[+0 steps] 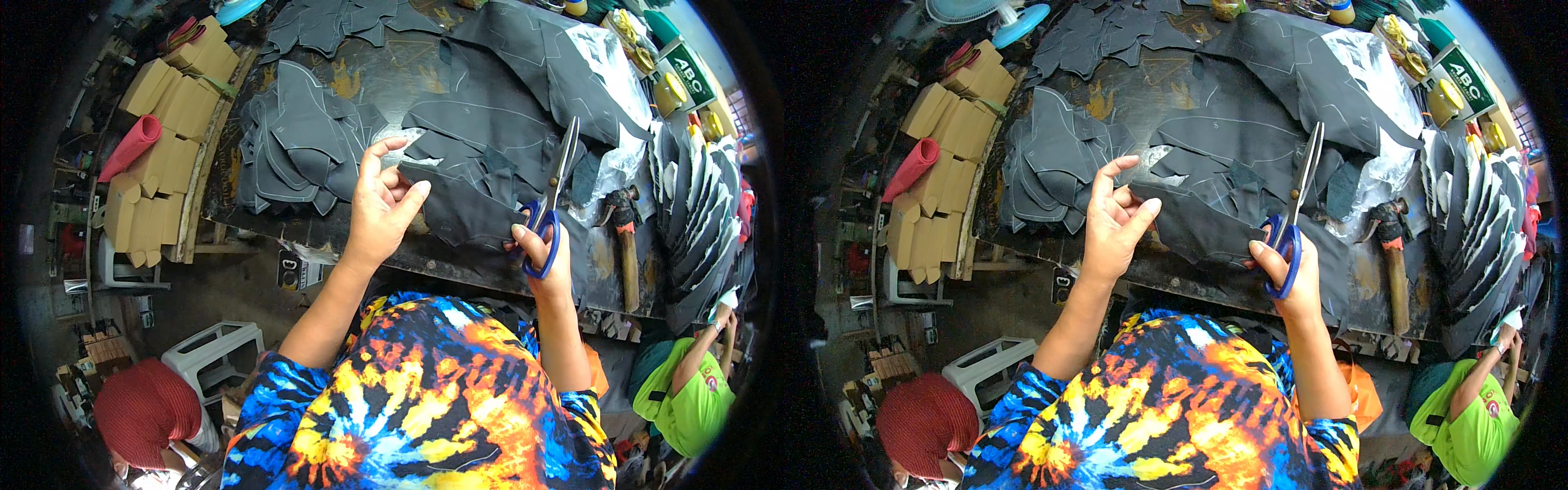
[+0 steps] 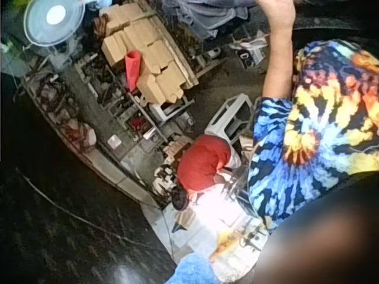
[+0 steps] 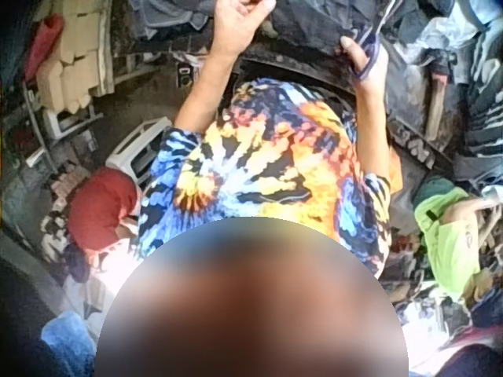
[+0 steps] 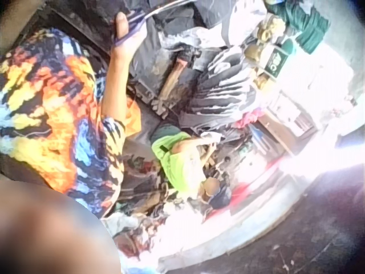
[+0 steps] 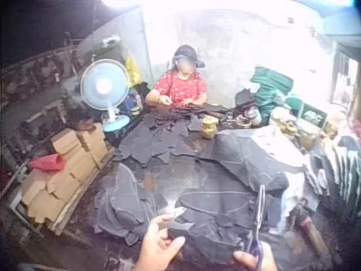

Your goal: The person uses shears to cut dark gray fabric pieces along marked outlines on a worktable. They repeatedly pick up fabric, cut along the lines, and place the cut pieces aside. A coworker is visible in the background handling similar materials.

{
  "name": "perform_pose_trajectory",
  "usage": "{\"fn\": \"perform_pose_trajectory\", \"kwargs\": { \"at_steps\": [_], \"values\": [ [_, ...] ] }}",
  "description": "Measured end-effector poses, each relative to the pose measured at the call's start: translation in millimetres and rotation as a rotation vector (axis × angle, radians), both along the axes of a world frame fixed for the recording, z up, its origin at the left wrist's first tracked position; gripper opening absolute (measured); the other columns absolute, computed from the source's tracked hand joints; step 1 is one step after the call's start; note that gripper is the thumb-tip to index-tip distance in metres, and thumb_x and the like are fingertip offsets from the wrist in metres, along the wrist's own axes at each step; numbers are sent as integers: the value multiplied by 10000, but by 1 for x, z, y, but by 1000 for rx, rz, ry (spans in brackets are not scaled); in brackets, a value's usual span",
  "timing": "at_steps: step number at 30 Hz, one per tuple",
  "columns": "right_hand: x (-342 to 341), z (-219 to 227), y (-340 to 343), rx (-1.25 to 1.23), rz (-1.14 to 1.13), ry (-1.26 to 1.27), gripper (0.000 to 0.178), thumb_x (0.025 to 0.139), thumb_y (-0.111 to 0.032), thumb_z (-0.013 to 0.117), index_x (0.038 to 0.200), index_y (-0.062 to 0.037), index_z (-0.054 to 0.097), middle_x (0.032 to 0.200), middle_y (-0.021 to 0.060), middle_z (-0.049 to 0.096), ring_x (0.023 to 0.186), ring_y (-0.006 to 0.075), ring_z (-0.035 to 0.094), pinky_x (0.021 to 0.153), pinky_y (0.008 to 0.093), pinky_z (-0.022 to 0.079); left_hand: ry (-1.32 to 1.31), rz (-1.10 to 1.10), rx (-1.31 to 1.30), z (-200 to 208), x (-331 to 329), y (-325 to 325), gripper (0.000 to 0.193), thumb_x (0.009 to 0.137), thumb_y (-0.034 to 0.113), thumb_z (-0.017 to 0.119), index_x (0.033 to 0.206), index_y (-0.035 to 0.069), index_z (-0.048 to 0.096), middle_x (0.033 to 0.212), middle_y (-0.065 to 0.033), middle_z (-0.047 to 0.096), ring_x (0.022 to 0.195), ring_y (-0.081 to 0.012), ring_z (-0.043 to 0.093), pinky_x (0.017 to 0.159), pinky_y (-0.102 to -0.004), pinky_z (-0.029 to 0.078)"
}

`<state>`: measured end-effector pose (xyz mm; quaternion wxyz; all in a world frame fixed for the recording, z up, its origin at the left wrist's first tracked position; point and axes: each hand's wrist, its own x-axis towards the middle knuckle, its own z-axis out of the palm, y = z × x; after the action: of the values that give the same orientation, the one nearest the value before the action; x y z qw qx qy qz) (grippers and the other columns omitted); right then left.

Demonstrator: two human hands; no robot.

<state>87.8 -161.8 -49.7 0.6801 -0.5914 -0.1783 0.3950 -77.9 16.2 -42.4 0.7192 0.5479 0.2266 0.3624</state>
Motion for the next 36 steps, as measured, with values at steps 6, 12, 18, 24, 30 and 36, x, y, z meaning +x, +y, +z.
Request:
{"fn": "perform_pose_trajectory", "kwargs": {
  "at_steps": [6, 12, 18, 24, 30, 36],
  "values": [
    [2, 8, -12, 14, 134, -29, 219, 847, -135, 758, 946, -27, 594, 856, 86, 686, 755, 132, 649, 707, 265, 531, 216, 505, 738, 44, -27, 71, 490, 925, -37, 589, 1381, 43, 429, 936, -22, 550, 772, -40, 500, 664, -193, 445],
    [17, 2, -34, -12, -13, -207, 168, 839, -104, 754, 896, -38, 609, 820, 60, 661, 720, 118, 620, 669, 250, 499, 896, 731, 1148, 48, -67, 169, 854, 785, 73, 752, 1519, 128, 320, 1417, -292, 449, 1274, -443, 489, 1072, -502, 401],
    [26, -19, -41, -2, -133, -239, 175, 869, -123, 753, 880, -48, 596, 809, 35, 637, 714, 105, 597, 676, 242, 479, 590, 642, 1090, 29, -32, 89, 435, 759, 24, 739, 1173, 49, 608, 1180, -142, 590, 1129, -327, 568, 980, -445, 455],
    [24, -22, -38, -68, -89, -333, 181, 860, -107, 753, 845, -70, 577, 760, -32, 573, 697, 58, 522, 651, 214, 408, 765, -26, 964, -7, 4, 19, 327, 687, 245, 847, 845, 33, 653, 770, -95, 587, 771, -272, 586, 724, -381, 481],
    [23, -17, -42, -46, -71, -267, 188, 851, -117, 760, 872, -61, 582, 770, -16, 589, 709, 72, 549, 667, 220, 432, 199, -311, 157, -7, 24, -1, 233, 901, -10, 637, 1115, 38, 558, 966, -32, 623, 979, -83, 588, 814, -269, 488],
    [25, 4, -36, 140, 12, -269, 367, 812, -232, 807, 1020, -28, 583, 959, 60, 644, 893, 146, 615, 813, 289, 488, -193, -89, 88, 20, 35, 1, 703, 947, -80, 536, 1543, 59, 192, 1192, -135, 639, 1024, -127, 624, 899, -244, 490]
  ]
}}
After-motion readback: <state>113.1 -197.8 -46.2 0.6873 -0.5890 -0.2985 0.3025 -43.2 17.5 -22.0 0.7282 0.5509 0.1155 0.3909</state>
